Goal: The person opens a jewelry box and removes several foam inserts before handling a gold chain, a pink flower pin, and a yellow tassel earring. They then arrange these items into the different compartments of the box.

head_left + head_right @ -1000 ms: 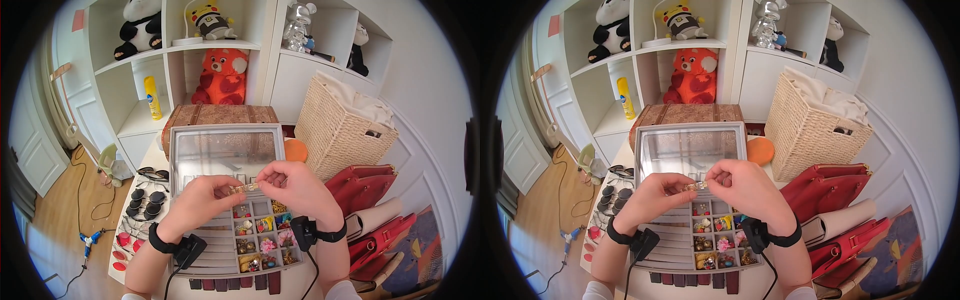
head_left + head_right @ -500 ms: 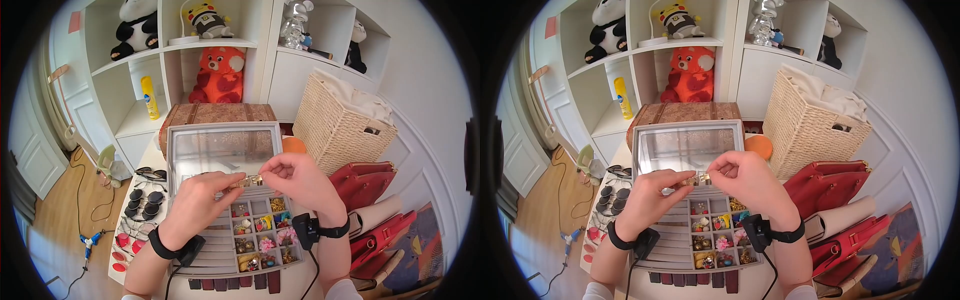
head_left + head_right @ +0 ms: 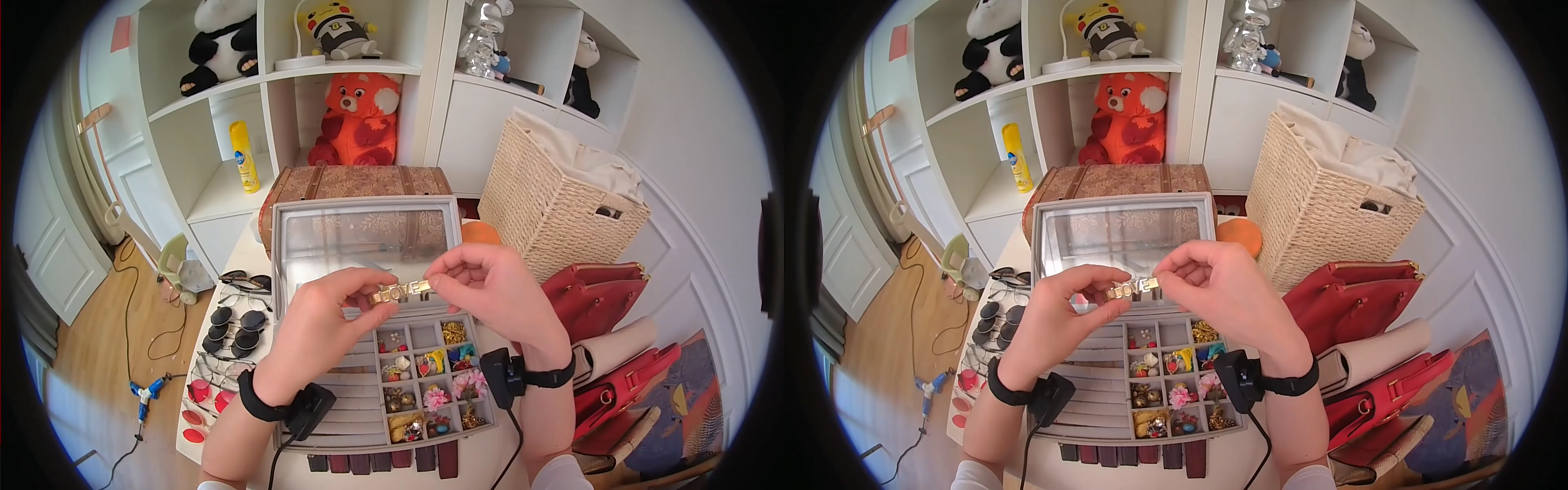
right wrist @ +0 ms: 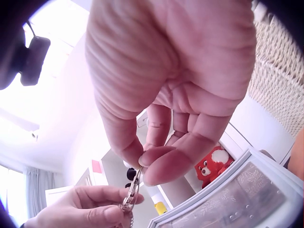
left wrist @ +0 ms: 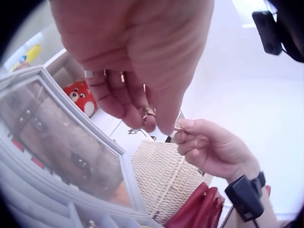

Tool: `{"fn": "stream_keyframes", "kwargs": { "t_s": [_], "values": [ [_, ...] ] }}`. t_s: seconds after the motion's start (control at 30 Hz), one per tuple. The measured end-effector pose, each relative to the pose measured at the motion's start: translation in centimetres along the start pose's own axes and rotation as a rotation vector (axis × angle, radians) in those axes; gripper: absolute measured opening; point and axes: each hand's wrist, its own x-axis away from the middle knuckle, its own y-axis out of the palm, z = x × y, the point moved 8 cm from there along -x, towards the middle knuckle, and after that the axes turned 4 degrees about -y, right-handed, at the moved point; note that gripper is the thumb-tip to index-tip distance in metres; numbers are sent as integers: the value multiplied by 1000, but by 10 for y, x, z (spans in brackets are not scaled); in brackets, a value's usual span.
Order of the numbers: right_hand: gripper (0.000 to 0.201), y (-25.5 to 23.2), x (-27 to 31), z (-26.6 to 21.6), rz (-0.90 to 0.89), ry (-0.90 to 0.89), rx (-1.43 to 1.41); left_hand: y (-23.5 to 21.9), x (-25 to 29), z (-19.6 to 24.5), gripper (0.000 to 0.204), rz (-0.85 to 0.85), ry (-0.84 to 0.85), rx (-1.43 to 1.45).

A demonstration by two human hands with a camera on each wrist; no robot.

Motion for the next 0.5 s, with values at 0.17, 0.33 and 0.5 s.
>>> {"fn": "stream_keyframes", "kwargs": {
  "t_s": [0.17,0.33,0.5],
  "values": [
    [20,3,2,-3,-17,-37,-2,7,-2,-11,26,-112,-144,159],
    [20,3,2,-2,-29,-21,46,3,-3,-15,22,-60,-112,160],
    [22,9,2,0,-96,-62,92,5,-3,-20,19,-109,-223,226]
  ]
}}
